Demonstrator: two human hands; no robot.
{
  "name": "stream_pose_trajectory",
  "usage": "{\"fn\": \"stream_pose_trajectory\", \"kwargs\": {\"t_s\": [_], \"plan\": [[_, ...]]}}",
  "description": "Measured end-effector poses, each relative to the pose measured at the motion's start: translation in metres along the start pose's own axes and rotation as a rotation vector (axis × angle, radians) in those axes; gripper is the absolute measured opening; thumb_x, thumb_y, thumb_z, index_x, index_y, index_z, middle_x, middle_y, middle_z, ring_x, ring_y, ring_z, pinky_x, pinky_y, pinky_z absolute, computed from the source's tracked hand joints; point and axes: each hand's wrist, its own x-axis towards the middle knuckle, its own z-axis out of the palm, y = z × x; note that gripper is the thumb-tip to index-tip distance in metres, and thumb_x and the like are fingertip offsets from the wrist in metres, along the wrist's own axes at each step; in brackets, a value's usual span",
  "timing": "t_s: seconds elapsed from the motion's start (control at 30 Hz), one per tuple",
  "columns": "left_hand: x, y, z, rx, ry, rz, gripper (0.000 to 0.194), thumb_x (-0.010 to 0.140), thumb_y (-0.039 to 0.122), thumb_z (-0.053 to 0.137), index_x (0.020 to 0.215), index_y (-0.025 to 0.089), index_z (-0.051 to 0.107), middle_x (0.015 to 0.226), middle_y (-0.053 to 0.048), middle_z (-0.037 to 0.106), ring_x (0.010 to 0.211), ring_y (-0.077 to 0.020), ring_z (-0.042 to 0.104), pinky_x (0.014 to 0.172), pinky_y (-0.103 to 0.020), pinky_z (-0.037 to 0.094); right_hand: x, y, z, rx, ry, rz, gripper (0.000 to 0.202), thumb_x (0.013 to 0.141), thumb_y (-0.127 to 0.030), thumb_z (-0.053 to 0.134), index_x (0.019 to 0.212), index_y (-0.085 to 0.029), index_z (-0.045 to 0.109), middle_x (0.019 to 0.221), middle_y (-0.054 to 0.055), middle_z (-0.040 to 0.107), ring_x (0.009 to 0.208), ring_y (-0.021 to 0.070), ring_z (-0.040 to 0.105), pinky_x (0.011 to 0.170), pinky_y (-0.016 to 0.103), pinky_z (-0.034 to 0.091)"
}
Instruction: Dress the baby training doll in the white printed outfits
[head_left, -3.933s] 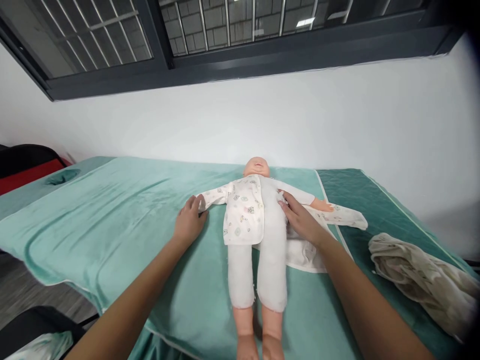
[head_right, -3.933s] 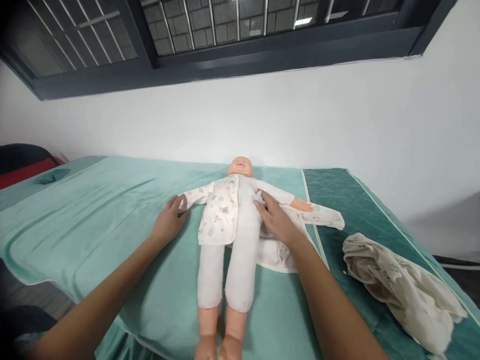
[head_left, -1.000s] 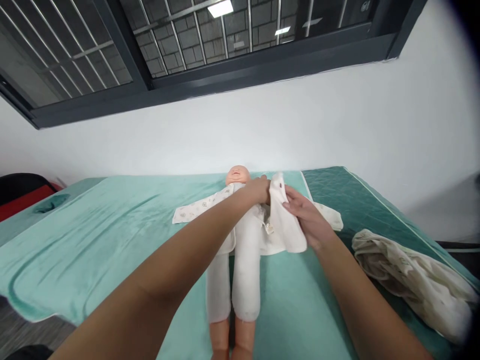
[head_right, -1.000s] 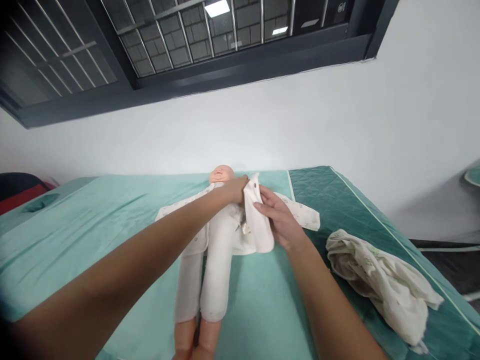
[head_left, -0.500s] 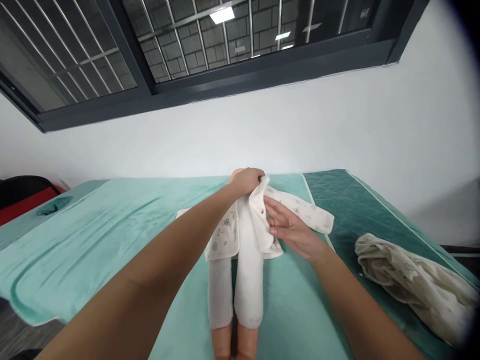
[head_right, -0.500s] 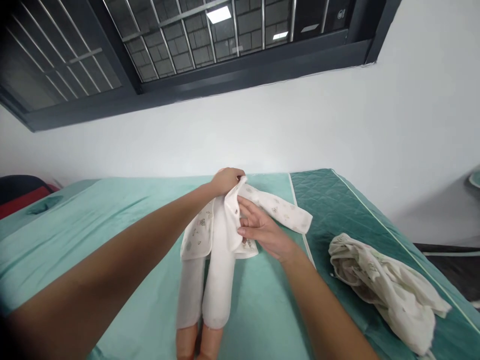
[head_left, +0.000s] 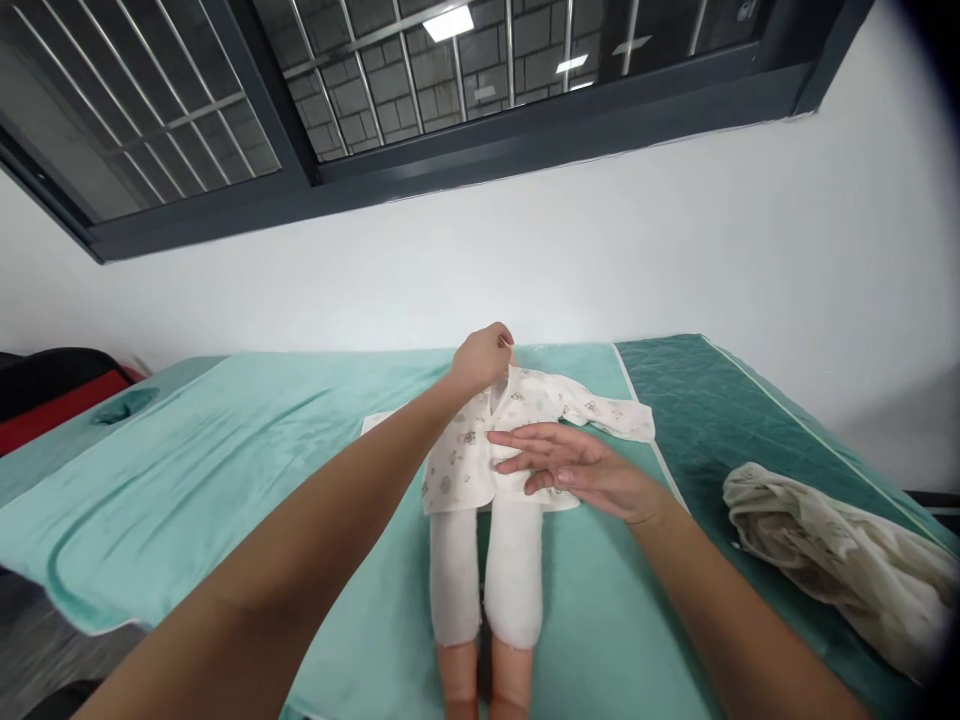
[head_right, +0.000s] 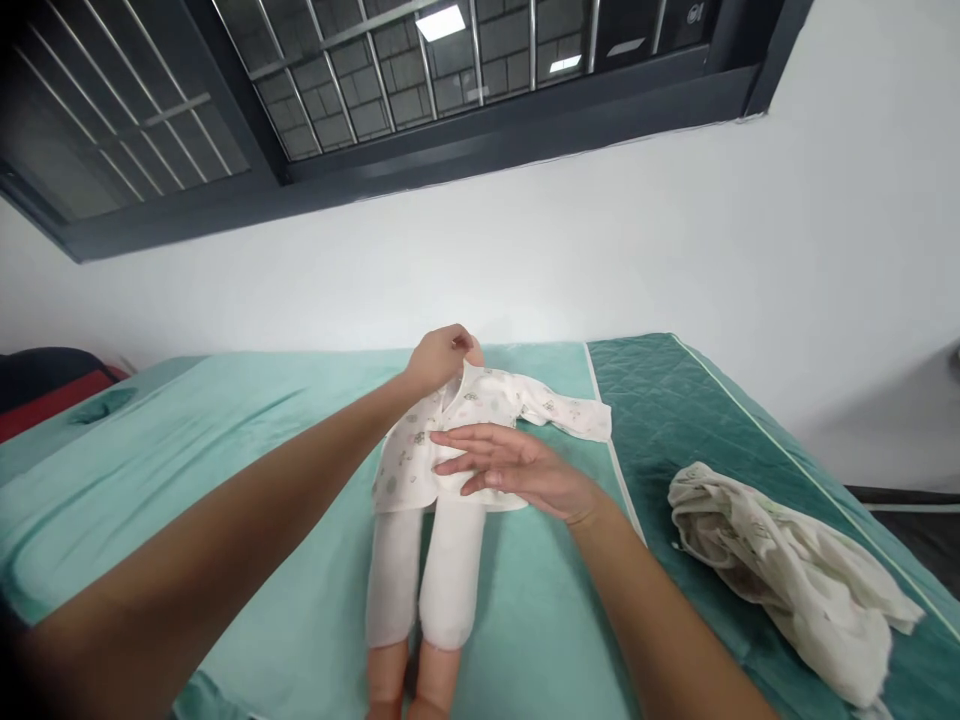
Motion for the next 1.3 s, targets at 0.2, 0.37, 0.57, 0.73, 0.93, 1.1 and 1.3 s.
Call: {"fn": "stream_pose_trajectory", "kwargs": {"t_s": [0.2,0.37,0.57,0.73,0.93,1.1,1.3], "plan": [[-0.01,0.005,-0.005,-0.08,-0.108,-0.005,0.027,0.082,0.042,0.06,0.102,0.024,0.062,0.117,-0.004,0.07,0.1,-0.0196,0.064,0.08,-0.028,0.05,-0.002,0.003,-0.004,-0.026,0.076,0.004,0.046,0.084,-0.046,0.07,0.127,-0.029,0.062,0.142,0.012,0.057,0.118,0.0287,0.062,0.095,0.046,0.05],[-0.01,0.004,-0.007,-0.013,-0.206,0.032,0.021,0.075,0.036,0.068,0.089,0.021,0.067,0.11,-0.005,0.07,0.099,-0.0215,0.065,0.083,-0.03,0.051,0.002,0.014,-0.018,-0.34,0.529,-0.161,0.019,0.091,-0.037,0.063,0.105,-0.027,0.071,0.112,0.006,0.071,0.101,0.0214,0.065,0.091,0.039,0.051],[0.0,-0.009,-0.01,-0.101,-0.071,0.052,0.02,0.075,0.014,0.057,0.091,0.019,0.068,0.101,-0.003,0.072,0.093,-0.0174,0.065,0.081,-0.026,0.05,0.009,0.021,-0.011,-0.629,0.482,-0.176,0.016,0.092,-0.034,0.063,0.103,-0.027,0.073,0.117,0.005,0.069,0.113,0.023,0.061,0.1,0.04,0.047],[-0.001,-0.027,-0.005,-0.176,0.04,-0.047,0.02,0.076,0.013,0.057,0.091,0.02,0.067,0.101,-0.003,0.072,0.09,-0.0168,0.066,0.079,-0.025,0.05,0.003,0.013,-0.008,-0.418,0.373,-0.136,0.016,0.093,-0.035,0.063,0.101,-0.025,0.072,0.115,0.007,0.071,0.106,0.0222,0.065,0.091,0.039,0.052],[-0.009,-0.061,0.004,-0.185,0.104,-0.27,0.023,0.085,0.027,0.052,0.102,0.022,0.066,0.111,-0.005,0.072,0.097,-0.0193,0.065,0.081,-0.027,0.049,0.005,0.019,-0.013,-0.399,0.521,-0.189,0.017,0.091,-0.036,0.065,0.102,-0.025,0.072,0.11,0.006,0.072,0.1,0.0212,0.066,0.087,0.037,0.054],[-0.015,-0.085,0.005,-0.223,-0.133,-0.31,0.035,0.087,0.047,0.052,0.077,0.019,0.071,0.093,-0.008,0.076,0.089,-0.0245,0.068,0.077,-0.029,0.05,0.009,0.026,-0.013,-0.678,0.7,-0.252,0.023,0.094,-0.037,0.061,0.114,-0.03,0.068,0.13,0.003,0.064,0.126,0.024,0.056,0.111,0.045,0.04],[-0.012,-0.084,0.003,-0.323,-0.302,-0.27,0.049,0.088,0.061,0.047,0.086,0.021,0.075,0.1,-0.006,0.078,0.086,-0.0222,0.07,0.073,-0.026,0.051,0.012,0.033,-0.003,-1.108,0.348,-0.16,0.065,0.092,-0.043,0.063,0.152,-0.036,0.038,0.164,0.002,0.025,0.151,0.0291,0.022,0.122,0.053,0.022]]}}
